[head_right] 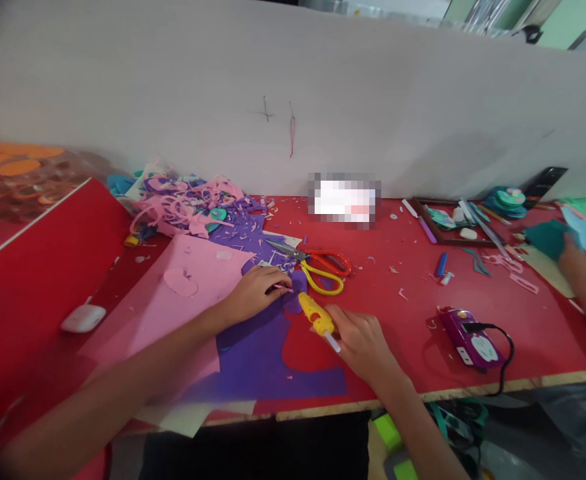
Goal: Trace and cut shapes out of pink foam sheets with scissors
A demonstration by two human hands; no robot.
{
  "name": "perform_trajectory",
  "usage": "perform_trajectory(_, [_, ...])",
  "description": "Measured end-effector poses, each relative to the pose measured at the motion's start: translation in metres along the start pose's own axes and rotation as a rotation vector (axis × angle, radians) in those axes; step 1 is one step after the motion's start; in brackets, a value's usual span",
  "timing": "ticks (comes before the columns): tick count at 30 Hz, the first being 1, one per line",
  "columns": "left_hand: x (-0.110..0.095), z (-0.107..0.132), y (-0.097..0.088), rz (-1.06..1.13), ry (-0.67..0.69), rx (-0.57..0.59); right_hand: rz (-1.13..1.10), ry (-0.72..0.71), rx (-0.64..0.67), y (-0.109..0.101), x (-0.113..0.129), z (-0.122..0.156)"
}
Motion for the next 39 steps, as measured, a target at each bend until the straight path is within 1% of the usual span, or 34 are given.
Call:
perform_trajectory(2, [0.001, 0.0, 0.0, -0.004, -0.004, 0.003, -0.028, -0.028, -0.044, -0.002, 0.0, 0.002])
perform_trajectory(5, [0.001, 0.001, 0.001, 0.001, -0.003, 0.001, -0.105, -0.047, -0.15, -0.008, 0.0, 0.005])
perform_trajectory(6, [0.001, 0.001, 0.001, 0.002, -0.002, -0.001, -0.116, -0.043, -0.156, -0.008, 0.001, 0.006])
perform_trajectory(10, [0.001, 0.001, 0.001, -0.004, -0.003, -0.001, -0.09, -0.045, -0.046, -0.003, 0.006, 0.005])
perform_trajectory(13, [0.0, 0.0, 0.0, 0.004, -0.006, 0.0, -0.108, -0.024, -0.102, -0.006, 0.007, 0.004])
perform_trajectory(15, [0.0, 0.0, 0.0, 0.004, -0.01, 0.001, -0.099, -0.011, -0.089, -0.004, 0.006, 0.003])
perform_trajectory(17, [0.0, 0.0, 0.0, 0.0, -0.008, -0.002, -0.092, -0.03, -0.064, -0.002, 0.004, 0.002])
perform_trajectory(18, [0.0, 0.0, 0.0, -0.001, -0.004, -0.006, -0.103, -0.043, -0.088, -0.003, 0.003, 0.003])
perform_trajectory(19, [0.0, 0.0, 0.0, 0.0, 0.001, -0.01, -0.124, -0.057, -0.147, -0.006, 0.001, 0.005])
perform_trajectory(22, [0.001, 0.001, 0.001, 0.009, 0.007, -0.015, -0.192, -0.086, -0.386, -0.018, -0.006, 0.015])
perform_trajectory(24, [0.002, 0.001, 0.002, 0.012, 0.002, -0.015, -0.2, -0.06, -0.511, -0.025, -0.01, 0.024])
perform_trajectory(26, [0.002, 0.001, 0.002, 0.01, 0.003, -0.016, -0.182, 0.001, -0.576, -0.03, -0.013, 0.028])
perform_trajectory(27, [0.002, 0.001, 0.002, 0.008, 0.006, -0.015, -0.17, 0.031, -0.574, -0.031, -0.014, 0.028])
perform_trajectory(28, [0.002, 0.001, 0.002, 0.007, 0.008, -0.014, -0.16, 0.046, -0.545, -0.03, -0.014, 0.026])
perform_trajectory(32, [0.002, 0.001, 0.001, 0.009, 0.009, -0.014, -0.149, 0.051, -0.295, -0.018, -0.011, 0.011])
perform_trajectory(34, [0.001, 0.001, 0.001, 0.012, 0.012, -0.016, -0.153, 0.047, -0.217, -0.013, -0.011, 0.006])
perform_trajectory(37, [0.001, 0.001, 0.0, 0.014, 0.006, -0.014, -0.184, 0.062, -0.214, -0.013, -0.012, 0.005])
perform_trajectory(39, [0.0, 0.0, 0.0, 0.016, 0.001, -0.007, -0.178, 0.074, -0.189, -0.012, -0.012, 0.004])
Point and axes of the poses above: each hand's wrist, its own z-axis away from the middle knuckle, its own y-axis out of the palm, x = y × z, the point moved 6 cm from there along -z, towards the middle knuckle, and after that the axes turned 15 degrees about y, right-handed, at the moved point
